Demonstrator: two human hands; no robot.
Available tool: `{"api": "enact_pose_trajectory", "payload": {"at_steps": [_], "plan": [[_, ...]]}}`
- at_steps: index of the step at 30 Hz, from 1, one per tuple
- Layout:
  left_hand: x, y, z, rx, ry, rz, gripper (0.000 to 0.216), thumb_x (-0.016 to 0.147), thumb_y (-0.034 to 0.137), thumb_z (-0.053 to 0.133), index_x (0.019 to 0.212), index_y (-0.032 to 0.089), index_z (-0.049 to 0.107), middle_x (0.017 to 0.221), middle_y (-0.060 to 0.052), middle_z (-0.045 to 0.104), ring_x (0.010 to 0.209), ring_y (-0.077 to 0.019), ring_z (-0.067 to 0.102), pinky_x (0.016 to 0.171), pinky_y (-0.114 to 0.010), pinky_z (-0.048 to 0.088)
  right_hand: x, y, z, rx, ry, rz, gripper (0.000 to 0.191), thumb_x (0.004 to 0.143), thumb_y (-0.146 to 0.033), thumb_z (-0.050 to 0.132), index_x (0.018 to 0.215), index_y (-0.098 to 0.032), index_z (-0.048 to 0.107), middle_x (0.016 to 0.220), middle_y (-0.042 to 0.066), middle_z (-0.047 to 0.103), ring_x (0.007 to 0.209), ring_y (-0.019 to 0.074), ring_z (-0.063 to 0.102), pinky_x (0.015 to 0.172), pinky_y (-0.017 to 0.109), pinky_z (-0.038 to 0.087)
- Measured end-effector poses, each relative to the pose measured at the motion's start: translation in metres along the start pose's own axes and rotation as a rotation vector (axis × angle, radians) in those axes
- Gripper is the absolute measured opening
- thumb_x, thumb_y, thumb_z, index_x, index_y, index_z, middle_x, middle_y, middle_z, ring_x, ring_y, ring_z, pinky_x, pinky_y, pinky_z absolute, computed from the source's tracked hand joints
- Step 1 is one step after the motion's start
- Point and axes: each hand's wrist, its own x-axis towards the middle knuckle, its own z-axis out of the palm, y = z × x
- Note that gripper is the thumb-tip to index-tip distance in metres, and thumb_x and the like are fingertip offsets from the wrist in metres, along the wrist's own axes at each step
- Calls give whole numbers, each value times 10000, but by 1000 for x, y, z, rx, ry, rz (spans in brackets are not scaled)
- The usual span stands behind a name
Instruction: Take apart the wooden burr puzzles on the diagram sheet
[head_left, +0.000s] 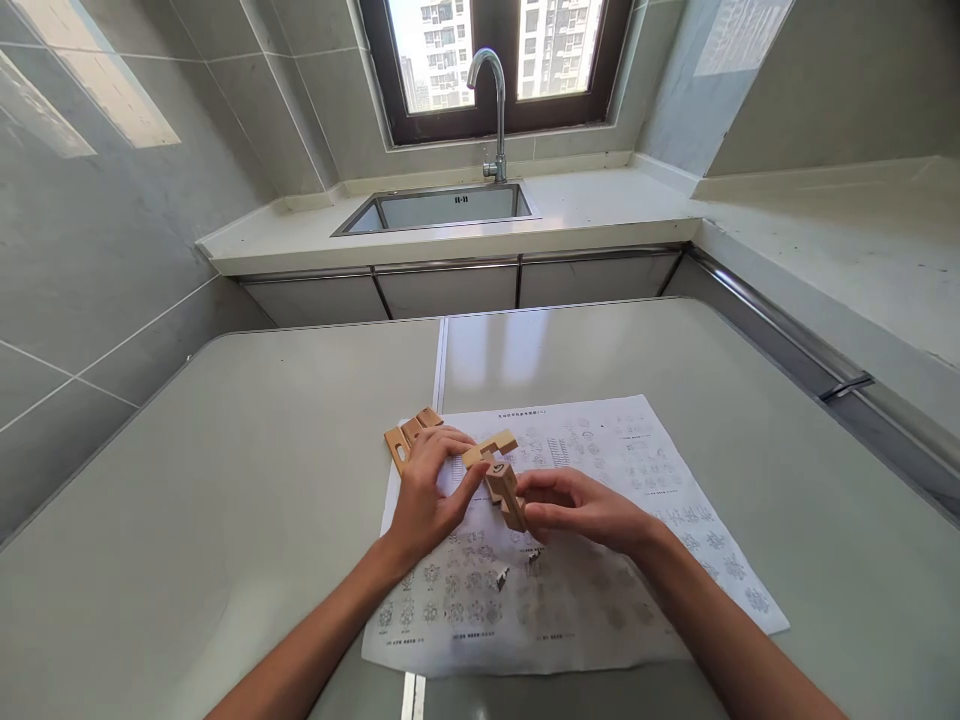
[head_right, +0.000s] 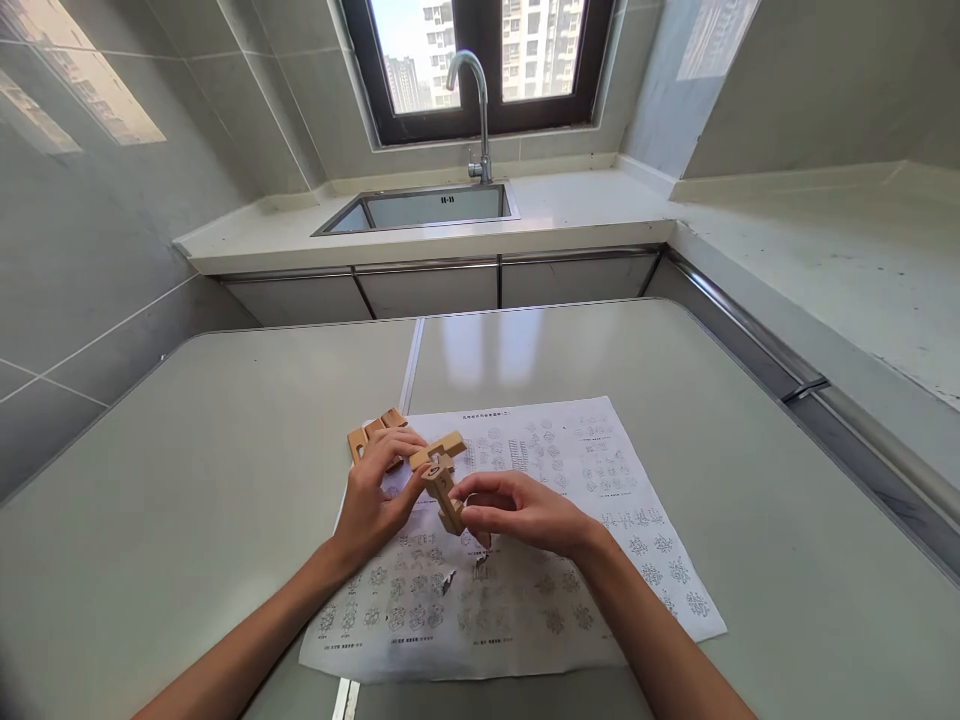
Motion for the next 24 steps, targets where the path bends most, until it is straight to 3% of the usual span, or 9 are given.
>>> {"api": "enact_pose_trajectory", "payload": {"at_steps": [5, 8, 13, 24], "plan": [[5, -9, -9, 289, 109, 155, 176, 915, 267, 745, 844, 239, 586, 947, -28, 754, 1016, -259, 668, 920, -439, 488, 2, 3, -4, -119, 253, -39, 362, 944, -540, 716, 1117, -222, 713, 813, -8, 609, 704, 149, 551, 712, 296, 493], [7, -12, -14, 386, 98, 197, 244, 891, 239, 742, 790, 240, 520, 891, -20, 748, 978, -260, 674, 869, -421, 479, 5, 7, -4, -188, 360, -25, 373, 947, -552, 701, 1125, -225, 675, 767, -21, 582, 671, 148, 549, 650, 284, 477], [6, -13, -14, 482, 21, 222, 242, 868, 241, 725, 770, 249, 504, 874, -22, 738, 972, -272, 669, 896, -436, 478, 9, 16, -2, -332, 504, -32, 355, 940, -502, 701, 1135, -221, 607, 859, -7, 624, 680, 138, 561, 589, 260, 446], [1, -11, -7, 517, -64, 263, 217, 824, 240, 695, 736, 229, 497, 877, -44, 712, 899, -245, 651, 897, -431, 486, 9, 17, 1, -574, 584, -14, 199, 921, -363, 670, 1058, -224, 625, 722, -44, 576, 603, 136, 527, 555, 266, 411]]}}
